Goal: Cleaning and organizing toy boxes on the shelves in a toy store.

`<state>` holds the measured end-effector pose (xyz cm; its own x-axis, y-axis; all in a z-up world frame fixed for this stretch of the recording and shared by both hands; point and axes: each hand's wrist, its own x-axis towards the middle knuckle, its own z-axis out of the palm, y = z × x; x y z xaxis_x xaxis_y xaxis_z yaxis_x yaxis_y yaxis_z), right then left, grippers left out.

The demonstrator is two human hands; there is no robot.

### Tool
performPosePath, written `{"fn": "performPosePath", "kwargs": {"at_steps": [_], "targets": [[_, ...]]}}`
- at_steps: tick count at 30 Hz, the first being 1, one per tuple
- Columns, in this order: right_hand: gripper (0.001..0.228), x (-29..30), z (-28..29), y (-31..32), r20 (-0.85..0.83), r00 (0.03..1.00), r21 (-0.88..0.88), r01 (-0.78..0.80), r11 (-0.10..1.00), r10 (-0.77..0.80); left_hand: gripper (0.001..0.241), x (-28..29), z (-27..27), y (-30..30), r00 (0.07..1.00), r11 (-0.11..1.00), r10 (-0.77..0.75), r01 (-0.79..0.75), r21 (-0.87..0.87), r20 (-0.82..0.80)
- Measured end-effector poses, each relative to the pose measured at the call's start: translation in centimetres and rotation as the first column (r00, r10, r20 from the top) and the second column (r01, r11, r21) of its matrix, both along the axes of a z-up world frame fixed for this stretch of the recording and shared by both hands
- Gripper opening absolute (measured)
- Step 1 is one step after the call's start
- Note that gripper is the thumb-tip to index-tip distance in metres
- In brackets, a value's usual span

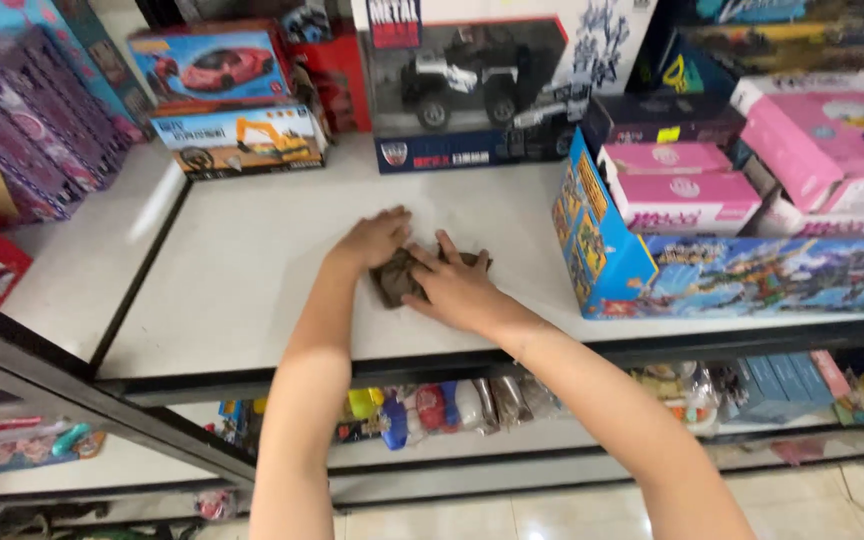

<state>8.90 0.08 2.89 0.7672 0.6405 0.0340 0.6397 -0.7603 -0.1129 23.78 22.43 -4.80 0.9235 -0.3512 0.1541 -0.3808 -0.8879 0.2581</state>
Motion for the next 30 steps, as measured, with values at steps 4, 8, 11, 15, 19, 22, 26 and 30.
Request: {"fn": "performPosePath", "kwargs": {"at_steps": [4, 8, 11, 15, 19, 22, 26, 30], "targets": [[0.054, 5.2, -0.9, 1.0, 0.168, 0.986, -0.085, -0.003, 0.996, 0.017, 0.042, -3.9, 3.0, -1.9, 0.993, 0.958, 0.117, -0.117, -0.262, -0.018], [0.059, 11.5, -3.0, 0.0, 0.162, 0.961, 0.073, 0.213, 0.974, -0.223, 0.039, -5.9, 4.7, -3.1, 0.964, 0.939, 0.234, -0.19, -0.285, 0.129], [0.077, 13.5, -1.6, -2.4, 0.107, 0.889, 0.182, 0.423, 0.888, -0.446, 0.037, -2.8, -0.5, -3.1, 0.961, 0.937, 0.192, -0.119, -0.327, 0.201], [0.073, 19.4, -4.9, -5.7, 0.311, 0.876, -0.002, 0.388, 0.922, -0.368, 0.031, -4.2, 2.1, -4.6, 0.975, 0.977, 0.17, -0.148, -0.151, 0.142], [0.079, 14.6, -1.6, 0.6, 0.137, 0.897, 0.012, 0.422, 0.907, -0.419, 0.031, -4.4, 4.1, -6.4, 0.952, 0.966, 0.252, -0.237, -0.1, 0.173], [0.087, 10.5, -0.6, 8.0, 0.281, 0.928, -0.131, 0.288, 0.949, -0.243, 0.033, -6.5, 7.7, -7.1, 0.694, 0.928, 0.302, -0.057, -0.369, 0.653], [0.059, 8.4, -2.8, 12.3, 0.076, 0.963, 0.241, -0.27, 0.932, 0.259, 0.03, -9.5, 11.3, -5.9, 0.817, 0.839, 0.32, -0.01, -0.544, 0.479], [0.057, 1.0, -0.2, 9.6, -0.066, 0.983, 0.085, -0.166, 0.982, 0.172, 0.031, -9.2, 11.2, -3.5, 0.942, 0.893, 0.26, -0.151, -0.424, 0.211]]}}
